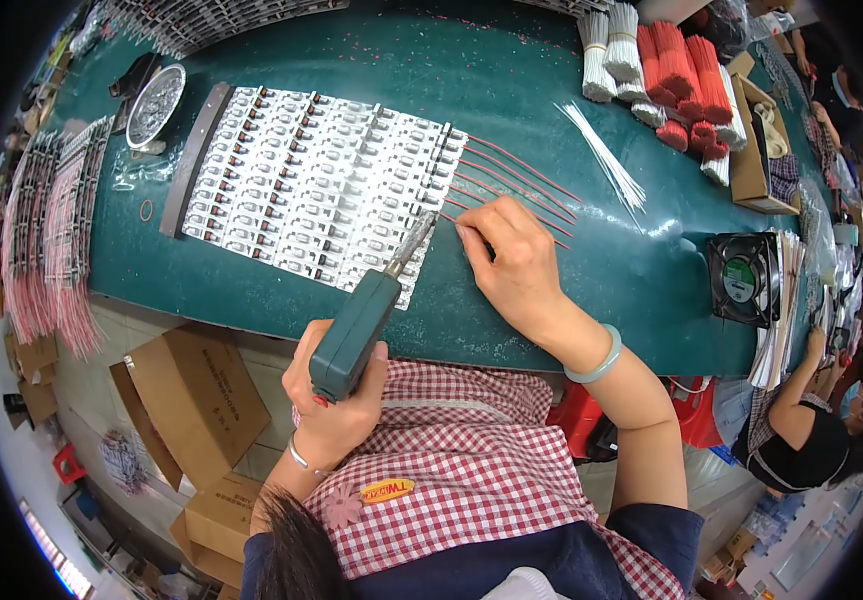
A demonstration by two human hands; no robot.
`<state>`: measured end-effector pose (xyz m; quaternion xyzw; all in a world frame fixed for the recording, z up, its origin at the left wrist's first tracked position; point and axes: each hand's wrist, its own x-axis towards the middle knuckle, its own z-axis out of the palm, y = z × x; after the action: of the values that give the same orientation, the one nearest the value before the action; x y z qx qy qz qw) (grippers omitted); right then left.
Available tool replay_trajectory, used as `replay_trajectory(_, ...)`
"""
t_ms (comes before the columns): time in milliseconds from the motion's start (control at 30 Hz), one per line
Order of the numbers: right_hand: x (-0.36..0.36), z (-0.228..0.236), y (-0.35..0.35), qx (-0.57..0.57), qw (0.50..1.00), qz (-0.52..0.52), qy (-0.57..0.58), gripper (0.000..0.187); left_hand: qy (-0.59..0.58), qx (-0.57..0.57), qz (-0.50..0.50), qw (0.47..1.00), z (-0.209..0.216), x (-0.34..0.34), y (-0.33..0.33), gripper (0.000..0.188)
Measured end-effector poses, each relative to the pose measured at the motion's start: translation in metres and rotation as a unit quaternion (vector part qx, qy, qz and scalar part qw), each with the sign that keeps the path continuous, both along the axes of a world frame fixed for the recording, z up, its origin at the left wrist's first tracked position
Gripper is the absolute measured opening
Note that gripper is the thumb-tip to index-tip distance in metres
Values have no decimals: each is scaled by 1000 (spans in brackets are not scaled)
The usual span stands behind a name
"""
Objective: The person attaches electrical wires to LED strips using a soldering gun.
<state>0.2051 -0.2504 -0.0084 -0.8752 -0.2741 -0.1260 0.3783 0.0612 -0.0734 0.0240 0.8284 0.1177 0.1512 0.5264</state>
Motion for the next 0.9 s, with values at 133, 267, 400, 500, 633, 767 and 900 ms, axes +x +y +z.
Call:
replay_trajectory(133,1,-1,0,7,1000,1,4,9,13,-13,-5,1000,6,-1,2,15)
replay_trajectory(267,2,-1,1,10,1000,3,11,9,4,11,-12,1000,11,1,4,15)
replay_trajectory(400,1,5,-2,9,1000,-7,0,9,-15,-21,2,1000,5,-1,3,21)
replay_trajectory(500,1,4,-7,6,1000,5,7,8,103,-174,103,974,-5,-10,1,26)
replay_trajectory(633,28,25,-27,28,999,-37,-10,5,76,-303,112,943,32,13,4,37)
replay_trajectory(767,113,54,-91,-59,959,-186,-207,9,23,-351,116,929,31,30,15,40)
replay_trajectory(900,201,78,-138,-230,882,-380,-158,21,20,-332,118,936,32,40,12,39)
